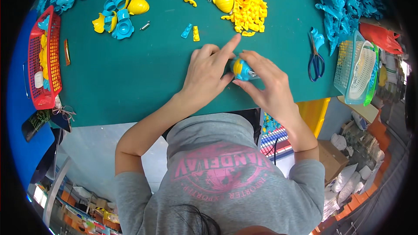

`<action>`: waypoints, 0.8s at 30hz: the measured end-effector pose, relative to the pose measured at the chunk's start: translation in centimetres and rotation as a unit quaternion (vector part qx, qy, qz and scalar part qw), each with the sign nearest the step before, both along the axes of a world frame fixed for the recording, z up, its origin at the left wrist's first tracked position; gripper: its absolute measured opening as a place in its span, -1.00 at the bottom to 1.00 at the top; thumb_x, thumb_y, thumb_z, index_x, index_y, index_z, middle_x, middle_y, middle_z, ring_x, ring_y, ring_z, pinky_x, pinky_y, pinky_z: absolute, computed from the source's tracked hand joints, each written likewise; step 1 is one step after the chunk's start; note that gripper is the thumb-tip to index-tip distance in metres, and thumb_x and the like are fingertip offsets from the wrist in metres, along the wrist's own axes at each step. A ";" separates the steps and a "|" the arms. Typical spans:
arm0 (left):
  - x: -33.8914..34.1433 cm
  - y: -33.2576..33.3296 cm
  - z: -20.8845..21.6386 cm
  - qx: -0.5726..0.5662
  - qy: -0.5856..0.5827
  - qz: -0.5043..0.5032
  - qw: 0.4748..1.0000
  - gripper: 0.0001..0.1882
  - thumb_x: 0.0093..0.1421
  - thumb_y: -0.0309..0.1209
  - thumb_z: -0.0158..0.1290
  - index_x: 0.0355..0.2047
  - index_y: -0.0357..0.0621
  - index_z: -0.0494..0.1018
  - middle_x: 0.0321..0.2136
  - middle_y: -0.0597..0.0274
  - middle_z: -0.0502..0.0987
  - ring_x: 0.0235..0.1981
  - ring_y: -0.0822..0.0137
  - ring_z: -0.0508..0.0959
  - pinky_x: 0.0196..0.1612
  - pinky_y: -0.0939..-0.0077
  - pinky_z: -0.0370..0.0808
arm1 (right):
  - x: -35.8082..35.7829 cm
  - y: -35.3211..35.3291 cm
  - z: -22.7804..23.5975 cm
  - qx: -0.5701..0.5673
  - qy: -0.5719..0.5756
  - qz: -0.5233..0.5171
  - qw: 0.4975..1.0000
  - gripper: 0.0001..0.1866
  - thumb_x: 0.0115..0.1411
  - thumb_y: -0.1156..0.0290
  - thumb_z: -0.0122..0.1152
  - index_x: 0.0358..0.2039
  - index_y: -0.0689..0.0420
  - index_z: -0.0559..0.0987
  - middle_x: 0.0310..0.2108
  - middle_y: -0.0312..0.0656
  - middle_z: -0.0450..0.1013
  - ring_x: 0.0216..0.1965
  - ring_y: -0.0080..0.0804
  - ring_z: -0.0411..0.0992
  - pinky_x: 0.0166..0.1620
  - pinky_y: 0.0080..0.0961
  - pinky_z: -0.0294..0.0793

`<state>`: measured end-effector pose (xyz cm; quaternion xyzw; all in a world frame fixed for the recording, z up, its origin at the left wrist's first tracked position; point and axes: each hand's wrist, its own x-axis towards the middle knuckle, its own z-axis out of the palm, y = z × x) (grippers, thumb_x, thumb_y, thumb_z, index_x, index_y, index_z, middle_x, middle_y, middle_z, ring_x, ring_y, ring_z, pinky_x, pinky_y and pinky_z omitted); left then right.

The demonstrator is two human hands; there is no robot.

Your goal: Assembling small figures by inserting yellow balloon components into blue balloon bases.

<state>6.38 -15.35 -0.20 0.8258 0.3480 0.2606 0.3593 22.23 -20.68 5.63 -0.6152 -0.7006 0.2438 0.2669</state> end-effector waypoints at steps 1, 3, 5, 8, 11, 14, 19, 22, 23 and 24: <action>-0.1 0.0 0.4 -0.015 -0.010 -0.003 1.000 -0.16 -0.21 -0.47 0.20 0.14 -0.03 0.12 -0.28 0.34 0.45 -0.23 0.28 0.33 -0.19 0.33 0.26 | -0.1 0.2 0.2 -0.005 -0.008 0.012 1.000 -0.47 -0.19 0.46 0.37 -0.12 0.21 0.45 -0.15 -0.02 0.41 -0.13 -0.11 0.41 -0.12 -0.38 0.41; -0.6 0.7 1.0 -0.017 -0.017 -0.008 1.000 -0.17 -0.20 -0.46 0.20 0.14 -0.04 0.11 -0.26 0.29 0.44 -0.20 0.24 0.33 -0.16 0.30 0.27 | -0.3 0.7 0.0 0.001 -0.014 0.022 1.000 -0.47 -0.19 0.47 0.37 -0.13 0.20 0.45 -0.15 -0.01 0.41 -0.12 -0.07 0.40 -0.11 -0.34 0.40; -1.4 0.8 2.0 -0.023 -0.016 -0.027 0.999 -0.25 -0.17 -0.45 0.19 0.10 -0.04 0.18 -0.21 0.21 0.41 -0.14 0.16 0.32 -0.08 0.29 0.28 | -0.1 0.1 -0.5 -0.005 0.011 -0.001 1.000 -0.48 -0.19 0.50 0.36 -0.13 0.21 0.45 -0.14 -0.04 0.41 -0.11 -0.12 0.40 -0.09 -0.34 0.39; -3.4 2.7 2.5 0.022 0.012 -0.020 0.999 -0.43 -0.14 -0.46 0.19 -0.04 -0.07 0.34 -0.24 0.19 0.45 -0.14 0.16 0.37 -0.04 0.33 0.28 | 2.0 -1.5 0.1 -0.060 0.088 0.022 0.994 -0.44 -0.25 0.49 0.40 -0.14 0.22 0.46 -0.17 -0.07 0.44 -0.13 -0.20 0.42 -0.10 -0.40 0.39; -7.0 5.0 3.7 0.073 0.021 0.076 0.994 -0.64 -0.10 -0.46 0.18 -0.22 -0.12 0.46 -0.29 0.17 0.49 -0.21 0.18 0.44 -0.08 0.37 0.34 | 8.0 -6.5 3.4 -0.247 0.152 0.034 0.957 -0.41 -0.36 0.40 0.47 -0.21 0.23 0.51 -0.26 -0.12 0.48 -0.22 -0.33 0.45 -0.15 -0.48 0.40; -9.7 8.5 4.4 0.081 0.022 0.198 0.977 -0.80 -0.04 -0.44 0.16 -0.35 -0.18 0.51 -0.38 0.19 0.53 -0.33 0.30 0.51 -0.26 0.48 0.42 | 13.1 -14.1 2.9 -0.410 0.090 -0.136 0.897 -0.47 -0.34 0.34 0.46 -0.28 0.25 0.54 -0.40 -0.13 0.49 -0.37 -0.37 0.46 -0.25 -0.51 0.40; -10.6 17.7 3.5 0.199 0.024 0.299 0.933 -0.78 0.04 -0.42 0.06 -0.25 -0.05 0.50 -0.34 0.16 0.50 -0.34 0.24 0.49 -0.31 0.48 0.41 | 20.6 -26.9 -19.8 -0.457 -0.069 -0.351 0.814 -0.46 -0.30 0.19 0.42 -0.29 0.23 0.54 -0.54 -0.15 0.44 -0.54 -0.34 0.40 -0.41 -0.45 0.37; -10.2 25.0 0.1 0.393 0.109 0.210 0.889 -0.73 0.04 -0.48 0.03 -0.20 0.04 0.48 -0.22 0.13 0.42 -0.23 0.14 0.45 -0.25 0.39 0.42 | 24.6 -37.8 -33.6 -0.306 -0.107 -0.436 0.840 -0.42 -0.21 0.17 0.37 -0.19 0.25 0.47 -0.60 -0.19 0.40 -0.63 -0.37 0.35 -0.52 -0.41 0.34; -10.1 25.6 0.3 0.394 0.160 0.187 0.886 -0.71 0.03 -0.50 0.03 -0.20 0.05 0.48 -0.19 0.11 0.39 -0.20 0.11 0.43 -0.22 0.37 0.42 | 23.6 -37.5 -33.9 -0.306 -0.097 -0.449 0.834 -0.42 -0.21 0.17 0.37 -0.19 0.25 0.47 -0.60 -0.19 0.40 -0.63 -0.37 0.35 -0.52 -0.41 0.34; -9.9 26.2 1.2 0.397 0.204 0.165 0.880 -0.69 0.02 -0.52 0.03 -0.19 0.07 0.47 -0.15 0.10 0.36 -0.16 0.07 0.41 -0.19 0.34 0.41 | 22.5 -35.2 -32.7 -0.195 -0.122 -0.482 0.845 -0.48 -0.14 0.19 0.32 -0.19 0.25 0.47 -0.60 -0.22 0.39 -0.63 -0.42 0.34 -0.55 -0.46 0.32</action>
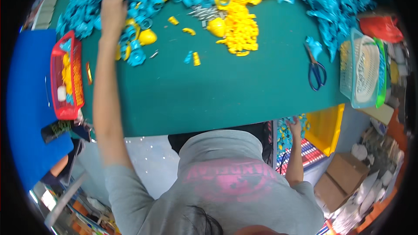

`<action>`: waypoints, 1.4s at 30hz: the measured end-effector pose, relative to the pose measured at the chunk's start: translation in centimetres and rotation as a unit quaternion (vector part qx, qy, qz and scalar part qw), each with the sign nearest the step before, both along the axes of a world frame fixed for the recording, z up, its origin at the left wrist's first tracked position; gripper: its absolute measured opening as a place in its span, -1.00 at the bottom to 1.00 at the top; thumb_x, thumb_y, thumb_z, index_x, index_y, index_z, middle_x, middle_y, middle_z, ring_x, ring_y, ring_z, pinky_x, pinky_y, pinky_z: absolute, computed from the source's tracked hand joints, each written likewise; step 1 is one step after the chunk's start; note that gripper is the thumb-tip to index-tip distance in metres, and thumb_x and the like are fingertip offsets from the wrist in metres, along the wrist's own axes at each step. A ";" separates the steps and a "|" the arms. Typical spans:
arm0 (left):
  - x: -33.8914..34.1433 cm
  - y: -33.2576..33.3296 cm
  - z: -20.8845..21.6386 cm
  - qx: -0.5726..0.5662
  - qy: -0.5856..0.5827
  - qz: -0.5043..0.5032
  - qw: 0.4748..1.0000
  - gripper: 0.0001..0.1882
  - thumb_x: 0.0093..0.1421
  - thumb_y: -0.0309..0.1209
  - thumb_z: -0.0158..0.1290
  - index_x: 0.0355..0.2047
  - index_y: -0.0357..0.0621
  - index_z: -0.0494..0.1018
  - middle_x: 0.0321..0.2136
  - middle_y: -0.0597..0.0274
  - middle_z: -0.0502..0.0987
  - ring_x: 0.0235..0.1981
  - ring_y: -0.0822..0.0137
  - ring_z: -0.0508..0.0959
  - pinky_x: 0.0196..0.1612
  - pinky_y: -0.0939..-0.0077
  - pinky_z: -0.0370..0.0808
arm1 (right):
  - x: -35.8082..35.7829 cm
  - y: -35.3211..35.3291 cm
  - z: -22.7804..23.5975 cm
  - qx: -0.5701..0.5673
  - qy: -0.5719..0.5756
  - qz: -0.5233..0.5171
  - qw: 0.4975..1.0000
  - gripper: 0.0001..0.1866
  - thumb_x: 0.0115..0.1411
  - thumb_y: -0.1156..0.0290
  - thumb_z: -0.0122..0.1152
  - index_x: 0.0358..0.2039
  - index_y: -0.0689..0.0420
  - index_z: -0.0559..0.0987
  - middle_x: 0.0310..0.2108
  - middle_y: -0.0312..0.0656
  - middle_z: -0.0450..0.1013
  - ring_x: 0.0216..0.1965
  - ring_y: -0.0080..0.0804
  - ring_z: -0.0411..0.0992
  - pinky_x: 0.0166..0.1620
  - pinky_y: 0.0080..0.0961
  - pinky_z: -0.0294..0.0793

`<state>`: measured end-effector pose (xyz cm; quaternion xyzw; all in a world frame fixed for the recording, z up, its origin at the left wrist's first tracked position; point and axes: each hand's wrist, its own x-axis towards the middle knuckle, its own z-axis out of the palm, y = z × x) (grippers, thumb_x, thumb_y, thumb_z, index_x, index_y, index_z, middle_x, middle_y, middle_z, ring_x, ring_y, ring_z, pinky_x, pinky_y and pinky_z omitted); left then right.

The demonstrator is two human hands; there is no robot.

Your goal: Assembling small figures by inserting yellow balloon components into blue balloon bases.

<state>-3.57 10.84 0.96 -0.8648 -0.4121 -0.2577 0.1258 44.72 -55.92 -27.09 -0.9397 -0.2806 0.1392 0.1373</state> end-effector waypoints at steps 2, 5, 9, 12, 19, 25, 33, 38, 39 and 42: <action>-2.4 0.1 1.9 -0.041 0.052 0.020 0.998 -0.78 0.01 -0.44 0.09 -0.28 0.01 0.48 -0.16 0.09 0.37 -0.18 0.08 0.42 -0.15 0.34 0.40 | -1.7 7.1 6.5 0.249 -0.065 -0.156 0.954 -0.63 -0.01 0.26 0.21 -0.24 0.22 0.48 -0.58 -0.26 0.38 -0.62 -0.53 0.32 -0.59 -0.58 0.25; -5.1 1.3 3.6 -0.034 0.019 -0.023 0.999 -0.84 0.01 -0.35 0.12 -0.37 -0.05 0.48 -0.17 0.10 0.38 -0.18 0.13 0.43 -0.20 0.42 0.39 | -0.7 12.3 19.0 0.541 -0.102 -0.359 0.753 -0.83 0.12 0.36 0.05 -0.40 0.21 0.45 -0.59 -0.34 0.31 -0.66 -0.62 0.15 -0.59 -0.67 0.15; -5.3 -1.6 4.3 -0.242 -0.223 0.025 0.944 -0.83 0.07 -0.35 0.10 -0.36 -0.16 0.48 -0.38 0.31 0.47 -0.33 0.46 0.43 -0.31 0.65 0.33 | -6.6 23.9 29.7 0.573 -0.171 -0.161 0.785 -0.84 0.10 0.38 0.10 -0.40 0.22 0.46 -0.53 -0.34 0.37 -0.55 -0.63 0.28 -0.45 -0.70 0.28; -2.2 -7.0 3.0 -0.288 -0.441 0.049 0.849 -0.84 0.09 -0.39 0.09 -0.37 -0.23 0.47 -0.44 0.35 0.46 -0.40 0.57 0.39 -0.32 0.70 0.32 | -10.8 32.7 31.0 0.414 0.198 0.063 0.886 -0.81 0.09 0.42 0.14 -0.29 0.23 0.53 -0.43 -0.26 0.44 -0.41 -0.59 0.39 -0.36 -0.66 0.40; 6.3 -23.9 1.9 -0.305 -0.274 -0.098 0.907 -0.78 -0.19 -0.53 0.25 -0.50 -0.16 0.46 -0.46 0.22 0.45 -0.41 0.29 0.46 -0.35 0.51 0.39 | -13.0 47.3 26.3 0.271 0.020 0.389 0.880 -0.82 0.03 0.36 0.21 -0.32 0.10 0.55 -0.47 -0.35 0.43 -0.62 -0.69 0.22 -0.55 -0.67 0.27; 7.4 -27.2 -0.2 -0.334 -0.252 -0.136 0.898 -0.75 -0.21 -0.62 0.17 -0.43 -0.15 0.48 -0.43 0.25 0.44 -0.40 0.23 0.45 -0.36 0.44 0.41 | -13.3 45.7 31.9 0.164 0.204 0.337 0.905 -0.87 0.00 0.39 0.22 -0.47 0.16 0.49 -0.53 -0.33 0.42 -0.56 -0.67 0.33 -0.51 -0.65 0.32; 7.5 -27.0 -0.7 -0.355 -0.228 -0.197 0.885 -0.72 -0.21 -0.65 0.13 -0.40 -0.14 0.47 -0.41 0.26 0.43 -0.40 0.25 0.45 -0.37 0.44 0.42 | -16.4 40.9 31.4 0.054 0.153 0.604 0.780 -0.83 -0.02 0.53 0.18 -0.36 0.19 0.47 -0.46 -0.17 0.38 -0.43 -0.34 0.41 -0.40 -0.48 0.39; 7.8 -27.3 -1.0 -0.360 -0.234 -0.192 0.882 -0.71 -0.21 -0.65 0.13 -0.40 -0.14 0.47 -0.41 0.27 0.43 -0.40 0.25 0.45 -0.38 0.44 0.42 | -18.1 40.0 29.3 0.211 0.151 0.491 0.831 -0.71 -0.07 0.50 0.26 -0.27 0.15 0.48 -0.40 -0.17 0.37 -0.53 -0.42 0.32 -0.44 -0.57 0.35; 7.8 -27.4 -1.1 -0.360 -0.240 -0.191 0.881 -0.71 -0.21 -0.65 0.13 -0.40 -0.14 0.47 -0.41 0.27 0.43 -0.40 0.25 0.45 -0.38 0.44 0.43 | -18.3 39.6 29.2 0.210 0.154 0.492 0.831 -0.71 -0.07 0.50 0.26 -0.27 0.15 0.48 -0.40 -0.17 0.37 -0.53 -0.42 0.32 -0.44 -0.57 0.35; 8.0 -27.7 -1.2 -0.366 -0.251 -0.188 0.876 -0.72 -0.21 -0.65 0.13 -0.40 -0.15 0.48 -0.41 0.27 0.43 -0.40 0.26 0.45 -0.39 0.45 0.43 | -18.5 38.6 28.5 0.242 0.131 0.408 0.871 -0.72 -0.10 0.49 0.30 -0.32 0.17 0.49 -0.42 -0.21 0.37 -0.56 -0.46 0.27 -0.47 -0.62 0.32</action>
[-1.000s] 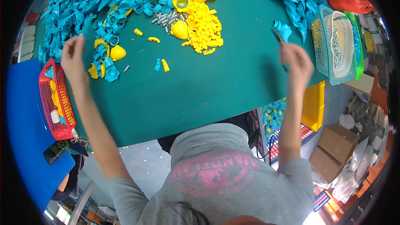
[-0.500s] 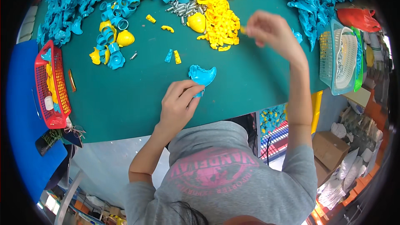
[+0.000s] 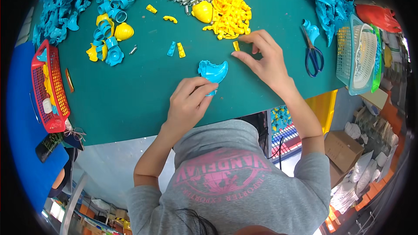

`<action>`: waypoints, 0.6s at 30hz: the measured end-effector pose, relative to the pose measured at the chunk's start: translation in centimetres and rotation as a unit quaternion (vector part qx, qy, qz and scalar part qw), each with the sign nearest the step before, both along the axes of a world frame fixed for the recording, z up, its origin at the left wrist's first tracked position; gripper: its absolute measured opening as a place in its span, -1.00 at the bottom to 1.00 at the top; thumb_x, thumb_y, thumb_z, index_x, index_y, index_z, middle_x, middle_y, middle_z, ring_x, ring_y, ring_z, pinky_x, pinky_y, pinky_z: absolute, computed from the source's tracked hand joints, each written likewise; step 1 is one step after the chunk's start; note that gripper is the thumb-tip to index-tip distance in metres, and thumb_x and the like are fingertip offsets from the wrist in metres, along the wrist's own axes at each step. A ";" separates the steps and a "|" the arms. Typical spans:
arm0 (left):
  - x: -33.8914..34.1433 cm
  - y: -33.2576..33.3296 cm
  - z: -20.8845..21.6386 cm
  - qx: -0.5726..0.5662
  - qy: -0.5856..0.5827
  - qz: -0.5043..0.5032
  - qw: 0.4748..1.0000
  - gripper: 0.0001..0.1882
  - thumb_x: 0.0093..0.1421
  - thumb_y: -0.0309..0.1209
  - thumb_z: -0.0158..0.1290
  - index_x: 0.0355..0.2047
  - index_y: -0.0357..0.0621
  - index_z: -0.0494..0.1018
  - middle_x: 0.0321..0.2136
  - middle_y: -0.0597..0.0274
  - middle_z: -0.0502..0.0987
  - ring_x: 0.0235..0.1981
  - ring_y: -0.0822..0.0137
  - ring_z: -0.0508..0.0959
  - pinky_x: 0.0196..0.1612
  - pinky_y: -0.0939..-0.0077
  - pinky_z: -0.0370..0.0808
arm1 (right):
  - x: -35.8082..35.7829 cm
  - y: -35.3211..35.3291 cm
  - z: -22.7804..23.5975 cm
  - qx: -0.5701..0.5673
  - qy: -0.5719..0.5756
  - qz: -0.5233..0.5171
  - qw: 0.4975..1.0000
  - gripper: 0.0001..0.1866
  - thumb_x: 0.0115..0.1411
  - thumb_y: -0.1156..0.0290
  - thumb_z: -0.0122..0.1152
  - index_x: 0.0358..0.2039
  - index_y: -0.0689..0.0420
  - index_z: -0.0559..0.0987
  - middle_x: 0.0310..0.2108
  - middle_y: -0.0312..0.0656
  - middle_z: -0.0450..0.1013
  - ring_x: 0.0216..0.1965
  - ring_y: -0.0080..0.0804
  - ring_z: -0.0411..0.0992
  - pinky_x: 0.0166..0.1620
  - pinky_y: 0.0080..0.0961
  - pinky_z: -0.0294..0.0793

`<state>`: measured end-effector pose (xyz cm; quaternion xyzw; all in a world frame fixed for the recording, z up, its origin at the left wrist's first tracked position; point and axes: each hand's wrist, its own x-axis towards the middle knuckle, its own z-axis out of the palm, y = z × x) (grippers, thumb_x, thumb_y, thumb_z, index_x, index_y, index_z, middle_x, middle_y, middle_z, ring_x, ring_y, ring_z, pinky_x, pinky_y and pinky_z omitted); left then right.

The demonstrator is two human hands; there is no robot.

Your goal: Assembling small figures by inserting yellow balloon components into blue balloon bases.

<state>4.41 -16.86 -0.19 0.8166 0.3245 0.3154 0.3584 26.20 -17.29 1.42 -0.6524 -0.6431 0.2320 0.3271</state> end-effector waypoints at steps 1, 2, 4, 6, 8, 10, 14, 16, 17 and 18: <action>0.0 -0.1 -0.1 -0.002 0.001 0.000 1.000 -0.72 -0.21 -0.65 0.13 -0.40 -0.15 0.48 -0.41 0.27 0.43 -0.40 0.26 0.45 -0.39 0.45 0.43 | 0.0 -0.3 -0.5 0.021 -0.015 -0.017 1.000 -0.75 -0.11 0.49 0.31 -0.36 0.18 0.50 -0.44 -0.22 0.38 -0.55 -0.46 0.28 -0.49 -0.62 0.31; 0.1 -0.2 -0.2 0.000 -0.002 0.003 1.000 -0.72 -0.20 -0.65 0.13 -0.40 -0.15 0.48 -0.41 0.26 0.43 -0.40 0.26 0.45 -0.39 0.45 0.43 | 0.0 -0.5 -1.0 0.042 -0.029 -0.033 0.998 -0.77 -0.12 0.49 0.32 -0.40 0.19 0.51 -0.46 -0.24 0.39 -0.55 -0.47 0.29 -0.50 -0.62 0.31; 0.1 -0.4 -0.3 0.001 -0.002 0.008 1.000 -0.72 -0.20 -0.65 0.13 -0.40 -0.15 0.48 -0.42 0.26 0.43 -0.41 0.26 0.46 -0.40 0.45 0.43 | -0.2 -0.6 -1.4 0.058 -0.049 -0.023 0.997 -0.81 -0.12 0.51 0.31 -0.44 0.18 0.51 -0.48 -0.25 0.39 -0.53 -0.45 0.31 -0.48 -0.60 0.31; 0.1 -0.3 -0.3 0.003 -0.004 0.006 1.000 -0.73 -0.20 -0.65 0.13 -0.41 -0.15 0.48 -0.42 0.26 0.43 -0.41 0.26 0.46 -0.40 0.45 0.43 | -0.5 -0.5 -1.4 0.073 -0.068 -0.014 0.995 -0.84 -0.12 0.52 0.30 -0.47 0.17 0.52 -0.50 -0.26 0.39 -0.51 -0.43 0.33 -0.46 -0.58 0.32; 0.2 -0.3 -0.2 -0.006 -0.007 0.007 1.000 -0.74 -0.19 -0.64 0.13 -0.41 -0.15 0.48 -0.42 0.26 0.43 -0.41 0.26 0.46 -0.40 0.45 0.43 | -0.9 -0.4 -0.6 0.124 -0.085 0.040 0.988 -0.84 -0.15 0.54 0.29 -0.49 0.15 0.53 -0.51 -0.29 0.40 -0.47 -0.41 0.37 -0.39 -0.53 0.31; 0.2 -0.3 -0.2 -0.013 -0.011 0.008 1.000 -0.74 -0.18 -0.64 0.13 -0.41 -0.15 0.47 -0.43 0.25 0.43 -0.41 0.26 0.46 -0.41 0.45 0.42 | -1.7 -0.6 0.0 0.118 -0.081 0.074 0.987 -0.84 -0.17 0.53 0.29 -0.49 0.13 0.53 -0.50 -0.31 0.40 -0.45 -0.42 0.38 -0.35 -0.52 0.29; 0.4 -0.3 -0.1 -0.023 -0.023 0.018 0.999 -0.76 -0.16 -0.63 0.13 -0.41 -0.14 0.48 -0.44 0.26 0.43 -0.42 0.27 0.46 -0.41 0.46 0.42 | -2.1 -0.5 -0.4 0.110 -0.090 0.138 0.980 -0.82 -0.21 0.52 0.30 -0.50 0.09 0.53 -0.51 -0.35 0.40 -0.45 -0.47 0.37 -0.32 -0.53 0.24; 0.4 -0.4 -0.1 -0.025 -0.022 0.022 0.999 -0.76 -0.16 -0.62 0.13 -0.41 -0.14 0.48 -0.44 0.26 0.43 -0.43 0.27 0.46 -0.41 0.46 0.42 | -2.2 -0.4 -0.3 0.110 -0.104 0.137 0.979 -0.81 -0.22 0.52 0.30 -0.50 0.09 0.53 -0.51 -0.35 0.40 -0.46 -0.47 0.37 -0.32 -0.53 0.24; 0.5 -0.4 -0.1 -0.025 -0.023 0.025 0.999 -0.76 -0.16 -0.62 0.14 -0.41 -0.14 0.48 -0.44 0.26 0.43 -0.43 0.27 0.46 -0.41 0.46 0.42 | -2.3 -0.4 -0.3 0.111 -0.117 0.136 0.977 -0.81 -0.23 0.52 0.30 -0.50 0.08 0.53 -0.52 -0.35 0.39 -0.46 -0.46 0.36 -0.32 -0.52 0.24; 0.5 -0.4 -0.1 -0.024 -0.023 0.029 0.999 -0.76 -0.17 -0.62 0.14 -0.41 -0.14 0.48 -0.44 0.26 0.43 -0.43 0.27 0.45 -0.41 0.46 0.41 | -2.4 -0.3 -0.1 0.111 -0.117 0.136 0.977 -0.81 -0.23 0.52 0.30 -0.50 0.08 0.53 -0.52 -0.35 0.39 -0.46 -0.46 0.36 -0.32 -0.52 0.24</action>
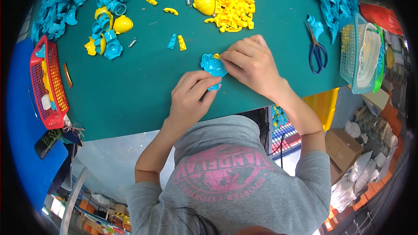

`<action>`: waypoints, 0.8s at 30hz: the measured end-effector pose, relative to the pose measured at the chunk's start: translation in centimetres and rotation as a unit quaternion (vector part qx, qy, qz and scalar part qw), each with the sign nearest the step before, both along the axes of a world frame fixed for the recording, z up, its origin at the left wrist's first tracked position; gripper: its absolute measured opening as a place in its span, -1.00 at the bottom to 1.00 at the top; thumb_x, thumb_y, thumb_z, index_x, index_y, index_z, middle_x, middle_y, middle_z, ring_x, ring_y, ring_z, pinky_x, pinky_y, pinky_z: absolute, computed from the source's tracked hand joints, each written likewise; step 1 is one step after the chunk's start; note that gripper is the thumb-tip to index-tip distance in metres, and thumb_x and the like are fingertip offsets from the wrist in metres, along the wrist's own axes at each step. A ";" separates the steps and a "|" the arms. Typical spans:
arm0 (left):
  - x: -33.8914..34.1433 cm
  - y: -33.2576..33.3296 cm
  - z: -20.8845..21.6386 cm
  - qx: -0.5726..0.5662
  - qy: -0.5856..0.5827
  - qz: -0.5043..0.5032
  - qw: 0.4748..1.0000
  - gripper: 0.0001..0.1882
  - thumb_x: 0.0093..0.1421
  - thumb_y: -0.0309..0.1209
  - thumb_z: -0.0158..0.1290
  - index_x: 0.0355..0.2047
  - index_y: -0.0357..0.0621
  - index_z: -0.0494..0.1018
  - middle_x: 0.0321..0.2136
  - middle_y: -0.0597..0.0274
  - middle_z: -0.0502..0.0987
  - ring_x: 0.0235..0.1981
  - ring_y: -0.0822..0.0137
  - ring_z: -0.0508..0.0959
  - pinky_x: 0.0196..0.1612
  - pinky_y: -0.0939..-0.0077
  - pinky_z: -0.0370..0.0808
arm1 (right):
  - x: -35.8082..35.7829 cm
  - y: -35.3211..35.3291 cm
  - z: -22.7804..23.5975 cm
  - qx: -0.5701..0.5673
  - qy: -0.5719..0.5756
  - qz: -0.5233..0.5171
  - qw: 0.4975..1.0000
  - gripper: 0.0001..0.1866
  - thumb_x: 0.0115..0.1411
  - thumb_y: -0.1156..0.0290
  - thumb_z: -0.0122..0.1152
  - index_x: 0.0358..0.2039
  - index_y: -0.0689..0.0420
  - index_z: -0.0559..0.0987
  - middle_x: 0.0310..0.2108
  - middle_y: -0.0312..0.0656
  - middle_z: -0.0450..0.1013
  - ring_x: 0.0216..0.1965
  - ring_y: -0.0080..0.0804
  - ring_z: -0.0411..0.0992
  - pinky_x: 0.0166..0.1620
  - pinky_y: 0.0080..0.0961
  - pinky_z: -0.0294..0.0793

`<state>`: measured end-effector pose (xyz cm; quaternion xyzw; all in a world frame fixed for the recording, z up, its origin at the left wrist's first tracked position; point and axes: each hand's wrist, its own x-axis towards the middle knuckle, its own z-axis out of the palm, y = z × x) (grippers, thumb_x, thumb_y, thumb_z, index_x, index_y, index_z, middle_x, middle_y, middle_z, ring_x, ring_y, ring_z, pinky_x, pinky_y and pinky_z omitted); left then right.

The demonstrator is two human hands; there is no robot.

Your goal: Assembling small figures by inserting yellow balloon components into blue balloon bases.

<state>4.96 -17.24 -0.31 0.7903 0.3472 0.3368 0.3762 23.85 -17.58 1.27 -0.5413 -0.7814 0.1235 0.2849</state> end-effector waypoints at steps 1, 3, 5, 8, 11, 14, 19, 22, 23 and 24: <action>0.0 0.0 -0.1 -0.001 0.000 0.000 1.000 -0.76 -0.17 -0.62 0.14 -0.41 -0.14 0.48 -0.44 0.26 0.43 -0.43 0.27 0.45 -0.41 0.46 0.41 | -0.1 0.1 0.2 0.002 -0.004 0.003 1.000 -0.81 -0.23 0.53 0.30 -0.50 0.08 0.54 -0.53 -0.35 0.39 -0.47 -0.46 0.36 -0.32 -0.52 0.24; 0.0 -0.1 -0.2 0.005 0.003 0.001 1.000 -0.76 -0.17 -0.63 0.13 -0.41 -0.14 0.48 -0.45 0.26 0.43 -0.43 0.27 0.45 -0.41 0.46 0.41 | -0.2 0.2 0.2 0.003 -0.009 0.005 1.000 -0.80 -0.23 0.53 0.30 -0.50 0.08 0.54 -0.53 -0.35 0.38 -0.47 -0.45 0.35 -0.32 -0.52 0.24; 0.1 0.0 -0.1 0.007 0.001 0.000 1.000 -0.75 -0.17 -0.63 0.13 -0.41 -0.14 0.48 -0.45 0.25 0.42 -0.43 0.26 0.45 -0.41 0.45 0.41 | -0.2 0.3 0.2 -0.002 0.000 0.027 1.000 -0.80 -0.24 0.54 0.29 -0.50 0.09 0.54 -0.54 -0.34 0.38 -0.47 -0.42 0.35 -0.32 -0.51 0.24; 0.1 0.1 0.1 0.015 0.006 0.001 1.000 -0.77 -0.17 -0.63 0.14 -0.43 -0.16 0.49 -0.46 0.24 0.44 -0.43 0.27 0.46 -0.42 0.48 0.41 | 0.0 0.4 0.1 -0.029 0.022 0.031 0.999 -0.84 -0.18 0.52 0.27 -0.49 0.10 0.54 -0.54 -0.31 0.38 -0.45 -0.40 0.36 -0.30 -0.52 0.24; -0.1 0.0 0.1 0.024 0.014 0.003 1.000 -0.80 -0.16 -0.63 0.16 -0.45 -0.16 0.50 -0.47 0.23 0.46 -0.43 0.28 0.48 -0.44 0.51 0.41 | 0.9 1.0 0.8 -0.072 0.046 0.089 0.992 -0.88 -0.08 0.47 0.24 -0.46 0.13 0.55 -0.53 -0.28 0.39 -0.48 -0.37 0.37 -0.35 -0.51 0.28; -0.8 0.6 -0.1 0.022 0.033 -0.017 0.999 -0.79 -0.16 -0.67 0.12 -0.45 -0.18 0.50 -0.41 0.20 0.46 -0.40 0.27 0.48 -0.37 0.50 0.43 | 3.3 4.1 0.9 -0.058 0.132 0.002 0.990 -0.88 0.00 0.42 0.21 -0.42 0.14 0.55 -0.55 -0.27 0.40 -0.52 -0.37 0.37 -0.45 -0.50 0.31; -1.6 0.5 1.1 -0.022 0.031 0.014 0.999 -0.69 -0.13 -0.74 0.02 -0.32 -0.23 0.48 -0.25 0.12 0.43 -0.32 0.30 0.50 -0.37 0.53 0.49 | 7.3 12.7 0.8 0.186 -0.054 -0.148 0.970 -0.89 0.01 0.42 0.19 -0.41 0.12 0.55 -0.59 -0.25 0.41 -0.57 -0.54 0.39 -0.51 -0.67 0.32; -1.8 0.1 0.8 -0.115 -0.044 0.081 0.989 -0.70 -0.09 -0.75 0.03 -0.29 -0.29 0.46 -0.22 0.07 0.41 -0.31 0.36 0.51 -0.37 0.59 0.51 | 6.7 15.5 2.4 0.322 -0.222 -0.010 0.920 -0.89 -0.11 0.44 0.05 -0.53 0.07 0.53 -0.33 -0.20 0.38 -0.27 -0.30 0.36 -0.33 -0.42 0.34; -1.7 0.0 0.9 -0.114 -0.042 0.084 0.989 -0.70 -0.09 -0.75 0.03 -0.29 -0.29 0.46 -0.22 0.07 0.41 -0.31 0.36 0.51 -0.37 0.59 0.51 | 6.3 16.1 2.9 0.234 -0.268 0.008 0.935 -0.90 -0.12 0.42 0.05 -0.55 0.06 0.53 -0.33 -0.21 0.38 -0.26 -0.31 0.35 -0.29 -0.42 0.32; -1.7 -0.1 0.9 -0.142 -0.059 0.095 0.983 -0.73 -0.07 -0.73 0.04 -0.29 -0.32 0.46 -0.23 0.07 0.42 -0.34 0.39 0.51 -0.38 0.61 0.51 | 6.1 16.5 3.4 0.143 -0.312 0.027 0.939 -0.90 -0.13 0.40 0.06 -0.57 0.04 0.53 -0.33 -0.22 0.38 -0.25 -0.32 0.34 -0.26 -0.42 0.31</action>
